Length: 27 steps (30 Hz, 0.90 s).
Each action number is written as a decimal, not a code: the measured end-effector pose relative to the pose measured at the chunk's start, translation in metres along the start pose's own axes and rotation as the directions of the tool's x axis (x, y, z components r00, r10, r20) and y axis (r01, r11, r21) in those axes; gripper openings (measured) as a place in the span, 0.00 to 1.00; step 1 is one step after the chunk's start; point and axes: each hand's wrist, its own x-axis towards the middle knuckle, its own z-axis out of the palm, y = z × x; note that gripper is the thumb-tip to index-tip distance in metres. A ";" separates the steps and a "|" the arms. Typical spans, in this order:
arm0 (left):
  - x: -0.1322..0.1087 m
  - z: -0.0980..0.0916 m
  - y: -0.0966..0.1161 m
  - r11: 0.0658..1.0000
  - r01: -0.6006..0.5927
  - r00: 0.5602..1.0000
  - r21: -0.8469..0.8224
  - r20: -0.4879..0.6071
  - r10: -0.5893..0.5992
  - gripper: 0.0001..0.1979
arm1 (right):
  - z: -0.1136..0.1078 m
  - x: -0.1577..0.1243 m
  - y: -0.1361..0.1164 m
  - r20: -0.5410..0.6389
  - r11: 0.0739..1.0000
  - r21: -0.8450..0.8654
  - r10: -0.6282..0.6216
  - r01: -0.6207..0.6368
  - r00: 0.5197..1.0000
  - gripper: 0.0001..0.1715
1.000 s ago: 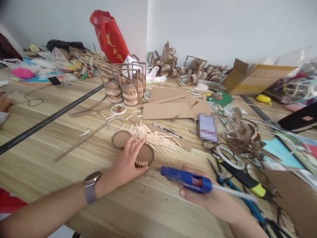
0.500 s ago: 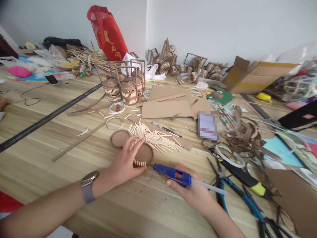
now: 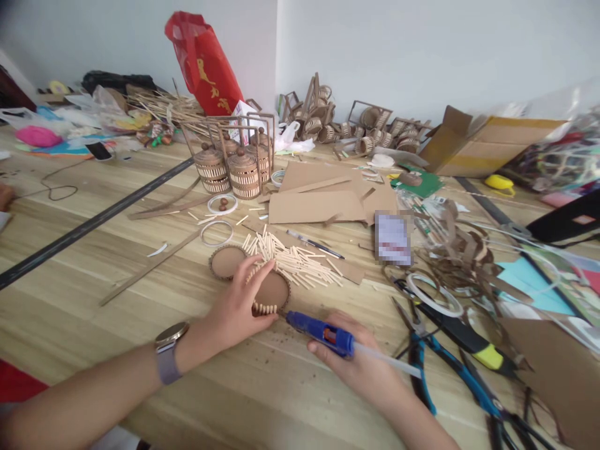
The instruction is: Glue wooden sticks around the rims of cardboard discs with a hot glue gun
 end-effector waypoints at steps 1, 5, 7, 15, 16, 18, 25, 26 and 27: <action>0.000 0.000 0.000 1.000 -0.004 1.000 -0.001 -0.001 0.004 0.49 | 0.001 0.000 0.001 -0.006 1.000 -0.002 -0.005 0.005 1.000 0.15; 0.000 -0.001 0.000 1.000 -0.005 1.000 -0.003 -0.003 0.005 0.49 | 0.002 0.000 0.000 -0.002 1.000 -0.014 -0.006 0.006 1.000 0.14; 0.000 -0.001 0.000 1.000 -0.002 1.000 -0.004 0.000 0.002 0.49 | 0.001 0.001 -0.001 -0.004 1.000 -0.021 -0.007 0.007 1.000 0.14; -0.001 0.000 0.001 1.000 0.010 1.000 -0.019 0.014 -0.009 0.48 | 0.002 0.002 -0.002 -0.013 1.000 -0.014 -0.014 0.014 1.000 0.13; -0.001 -0.001 0.001 1.000 0.012 1.000 -0.020 0.017 -0.012 0.48 | 0.002 0.002 -0.001 -0.014 1.000 -0.019 -0.009 0.009 1.000 0.13; 0.000 -0.001 0.001 1.000 0.015 1.000 -0.022 0.020 -0.015 0.48 | 0.002 0.001 0.000 -0.009 1.000 -0.025 0.002 -0.002 1.000 0.13; -0.001 -0.002 0.001 1.000 0.012 1.000 -0.023 0.024 -0.011 0.48 | 0.005 -0.001 0.002 -0.027 0.999 -0.044 -0.002 0.001 1.000 0.12; -0.001 -0.002 0.001 1.000 0.013 1.000 -0.024 0.026 -0.013 0.48 | 0.005 -0.001 0.003 -0.031 0.999 -0.050 -0.002 0.000 1.000 0.12; -0.001 -0.002 0.001 1.000 0.014 1.000 -0.023 0.027 -0.014 0.48 | 0.005 -0.001 0.003 -0.036 0.999 -0.054 -0.002 0.000 0.999 0.12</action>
